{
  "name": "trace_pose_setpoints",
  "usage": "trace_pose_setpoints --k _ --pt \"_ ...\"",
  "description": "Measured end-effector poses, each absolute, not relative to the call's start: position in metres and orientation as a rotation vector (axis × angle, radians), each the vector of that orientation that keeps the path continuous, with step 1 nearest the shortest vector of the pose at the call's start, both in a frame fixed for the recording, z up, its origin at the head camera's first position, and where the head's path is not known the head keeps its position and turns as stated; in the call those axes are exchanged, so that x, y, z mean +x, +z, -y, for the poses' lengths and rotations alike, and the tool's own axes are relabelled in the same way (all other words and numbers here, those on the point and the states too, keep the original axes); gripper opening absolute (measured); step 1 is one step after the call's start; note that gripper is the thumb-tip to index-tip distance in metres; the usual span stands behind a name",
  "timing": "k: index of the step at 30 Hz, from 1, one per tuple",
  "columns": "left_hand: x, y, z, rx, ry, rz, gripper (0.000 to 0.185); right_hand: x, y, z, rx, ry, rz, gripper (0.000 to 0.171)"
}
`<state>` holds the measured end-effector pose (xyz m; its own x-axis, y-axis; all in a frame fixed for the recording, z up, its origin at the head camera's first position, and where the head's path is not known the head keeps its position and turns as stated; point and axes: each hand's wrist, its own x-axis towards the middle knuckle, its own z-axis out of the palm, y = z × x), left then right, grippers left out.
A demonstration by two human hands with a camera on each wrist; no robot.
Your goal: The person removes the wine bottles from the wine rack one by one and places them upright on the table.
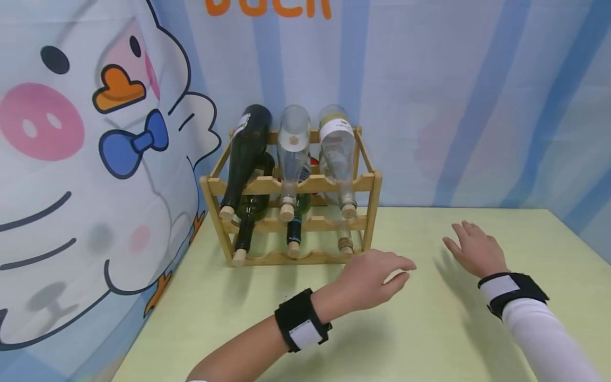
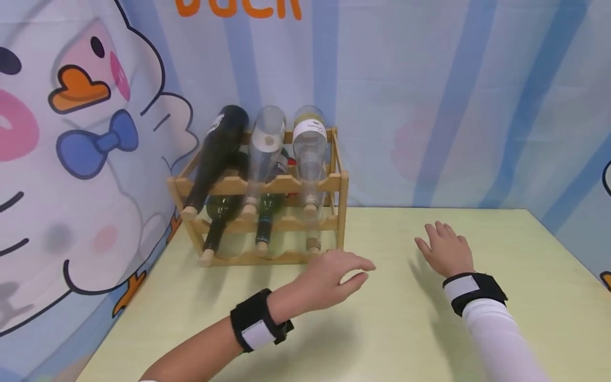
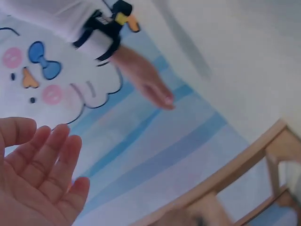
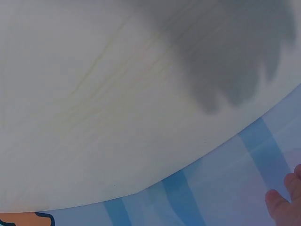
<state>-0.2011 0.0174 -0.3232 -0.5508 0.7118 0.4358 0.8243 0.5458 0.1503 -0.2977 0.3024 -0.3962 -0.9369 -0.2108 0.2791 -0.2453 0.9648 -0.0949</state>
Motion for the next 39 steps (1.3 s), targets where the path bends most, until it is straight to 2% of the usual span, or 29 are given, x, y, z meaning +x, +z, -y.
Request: trace_pose_setpoints --k 5,9,15,19,25,32,36,39 --pt "-0.171 -0.295 0.028 -1.285 -0.699 2.213 0.020 -0.293 -0.397 -0.297 0.441 0.222 2.869 0.057" --pt "-0.162 -0.272 0.061 -1.253 -0.742 1.925 0.016 -0.286 -0.399 -0.289 0.542 0.244 2.858 0.056" --pt "-0.183 -0.238 0.115 -1.031 -0.774 1.649 0.028 -0.264 -0.402 -0.270 0.683 0.297 2.777 0.048" --pt "-0.209 -0.229 0.155 -0.721 -0.880 1.708 0.020 -0.251 -0.402 -0.252 0.795 0.293 2.655 0.043" --pt "-0.246 -0.243 0.200 -0.309 -0.901 1.953 0.019 -0.232 -0.391 -0.218 1.046 0.250 2.446 0.032" --pt "-0.293 -0.277 0.225 -0.106 -0.971 1.965 0.022 -0.205 -0.378 -0.166 1.406 0.263 2.193 0.013" --pt "-0.316 -0.294 0.226 -0.080 -0.946 1.907 0.024 -0.193 -0.375 -0.136 1.562 0.248 2.166 0.016" --pt "-0.325 -0.299 0.222 -0.084 -0.867 1.805 0.025 -0.191 -0.373 -0.115 1.584 0.248 2.191 0.025"
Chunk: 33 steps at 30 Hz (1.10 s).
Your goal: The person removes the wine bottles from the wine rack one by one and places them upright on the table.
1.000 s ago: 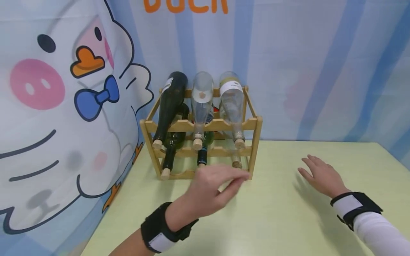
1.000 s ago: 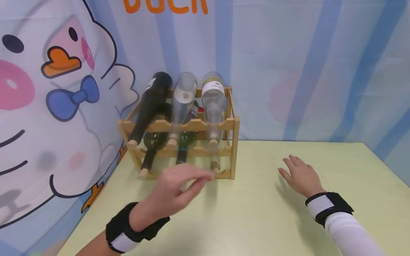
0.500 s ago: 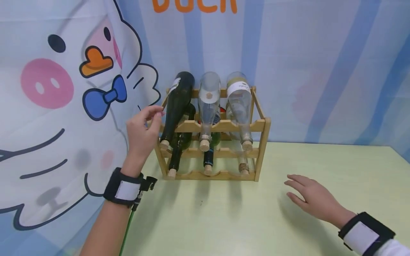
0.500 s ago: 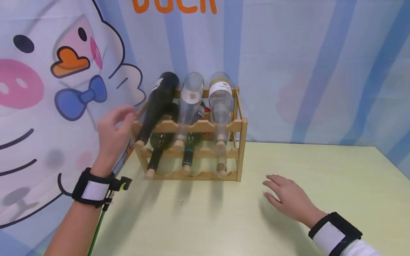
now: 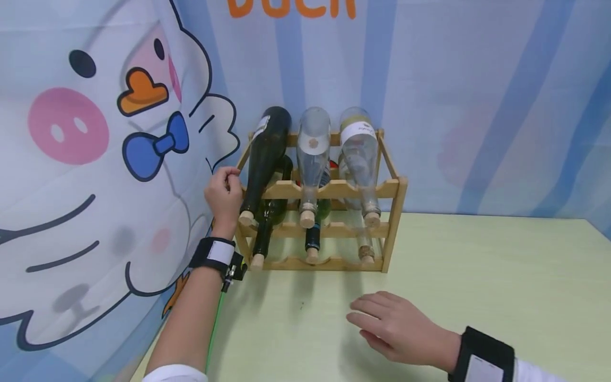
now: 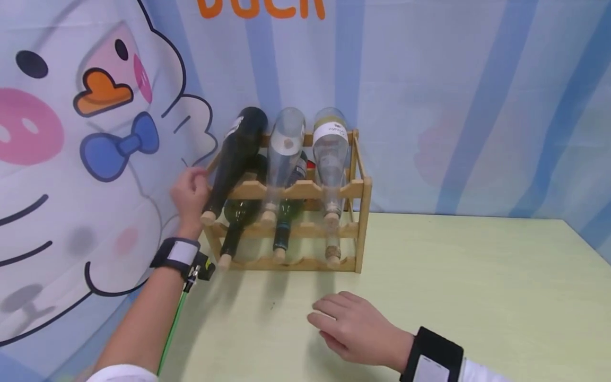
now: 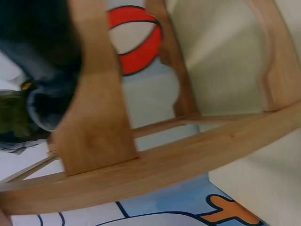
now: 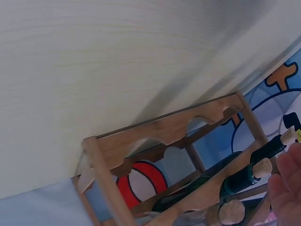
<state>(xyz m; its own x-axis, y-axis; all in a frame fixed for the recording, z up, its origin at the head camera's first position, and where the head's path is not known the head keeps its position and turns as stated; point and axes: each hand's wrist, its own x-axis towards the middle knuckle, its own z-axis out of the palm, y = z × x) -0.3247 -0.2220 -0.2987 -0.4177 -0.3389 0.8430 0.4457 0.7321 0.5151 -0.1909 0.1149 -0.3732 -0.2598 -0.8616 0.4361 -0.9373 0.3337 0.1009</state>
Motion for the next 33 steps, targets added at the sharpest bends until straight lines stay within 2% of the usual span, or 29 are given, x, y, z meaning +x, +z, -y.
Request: trace_pose_setpoints --k 2,7,14,21,27,33 --pt "-0.327 -0.300 0.220 -0.090 -0.821 1.752 0.025 -0.192 -0.373 -0.103 1.571 0.263 2.164 0.028" --pt "-0.328 -0.300 0.215 -0.082 -0.784 1.717 0.025 -0.202 -0.373 -0.084 1.517 0.343 1.936 0.024" --pt "-0.330 -0.302 0.216 -0.088 -0.756 1.686 0.025 -0.235 -0.372 -0.088 1.425 0.455 1.582 0.029" --pt "-0.333 -0.303 0.218 -0.093 -0.740 1.675 0.025 -0.276 -0.378 -0.104 1.327 0.510 1.664 0.046" --pt "-0.333 -0.304 0.219 -0.092 -0.734 1.665 0.025 -0.298 -0.388 -0.102 1.301 0.485 1.871 0.059" --pt "-0.333 -0.304 0.218 -0.086 -0.720 1.664 0.025 -0.311 -0.393 -0.091 1.227 0.423 1.871 0.047"
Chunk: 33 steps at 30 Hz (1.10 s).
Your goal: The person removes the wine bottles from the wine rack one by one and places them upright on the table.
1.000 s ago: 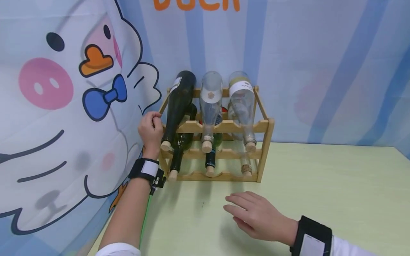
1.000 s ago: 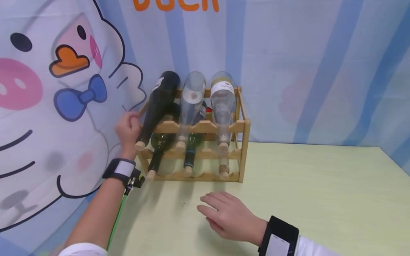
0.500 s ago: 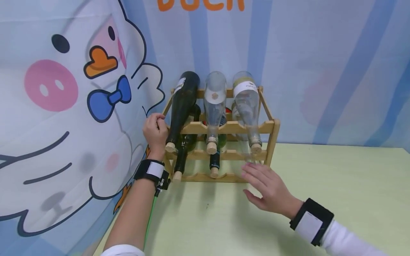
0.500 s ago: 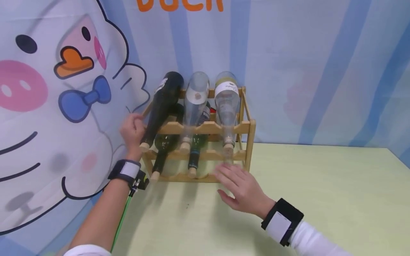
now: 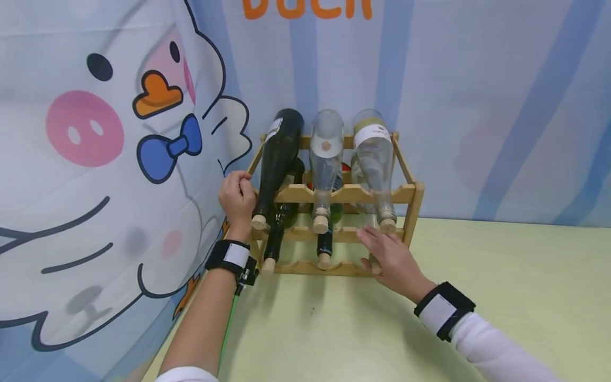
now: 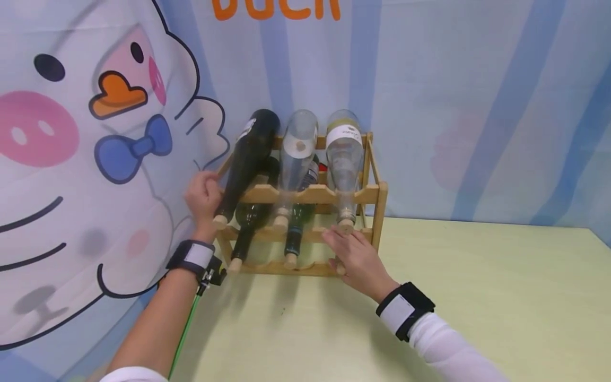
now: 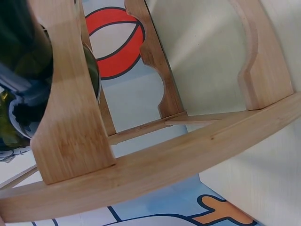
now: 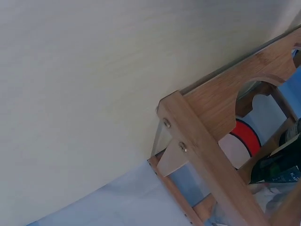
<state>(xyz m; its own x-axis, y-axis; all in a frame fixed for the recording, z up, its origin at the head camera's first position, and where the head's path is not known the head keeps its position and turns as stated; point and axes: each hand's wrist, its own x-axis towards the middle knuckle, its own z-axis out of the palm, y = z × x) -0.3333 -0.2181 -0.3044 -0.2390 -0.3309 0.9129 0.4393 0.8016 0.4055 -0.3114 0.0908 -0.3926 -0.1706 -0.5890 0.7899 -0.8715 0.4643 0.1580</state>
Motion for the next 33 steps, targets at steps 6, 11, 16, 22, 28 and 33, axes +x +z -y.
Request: trace_pose_setpoints --k 6,11,16,22,28,33 --pt "-0.331 -0.304 0.217 -0.089 -0.740 1.674 0.026 -0.318 -0.394 -0.090 1.230 0.490 1.904 0.052" --pt "-0.331 -0.303 0.218 -0.085 -0.736 1.672 0.025 -0.328 -0.393 -0.092 1.215 0.421 1.886 0.034" --pt "-0.329 -0.301 0.218 -0.082 -0.725 1.677 0.024 -0.330 -0.393 -0.086 1.214 0.453 1.817 0.042" --pt "-0.328 -0.305 0.216 -0.068 -0.738 1.707 0.022 -0.313 -0.397 -0.086 1.223 0.503 1.764 0.019" --pt "-0.329 -0.307 0.217 -0.065 -0.734 1.711 0.023 -0.285 -0.390 -0.090 1.271 0.612 1.658 0.031" --pt "-0.333 -0.307 0.218 -0.063 -0.740 1.710 0.025 -0.258 -0.384 -0.092 1.293 0.639 1.617 0.027"
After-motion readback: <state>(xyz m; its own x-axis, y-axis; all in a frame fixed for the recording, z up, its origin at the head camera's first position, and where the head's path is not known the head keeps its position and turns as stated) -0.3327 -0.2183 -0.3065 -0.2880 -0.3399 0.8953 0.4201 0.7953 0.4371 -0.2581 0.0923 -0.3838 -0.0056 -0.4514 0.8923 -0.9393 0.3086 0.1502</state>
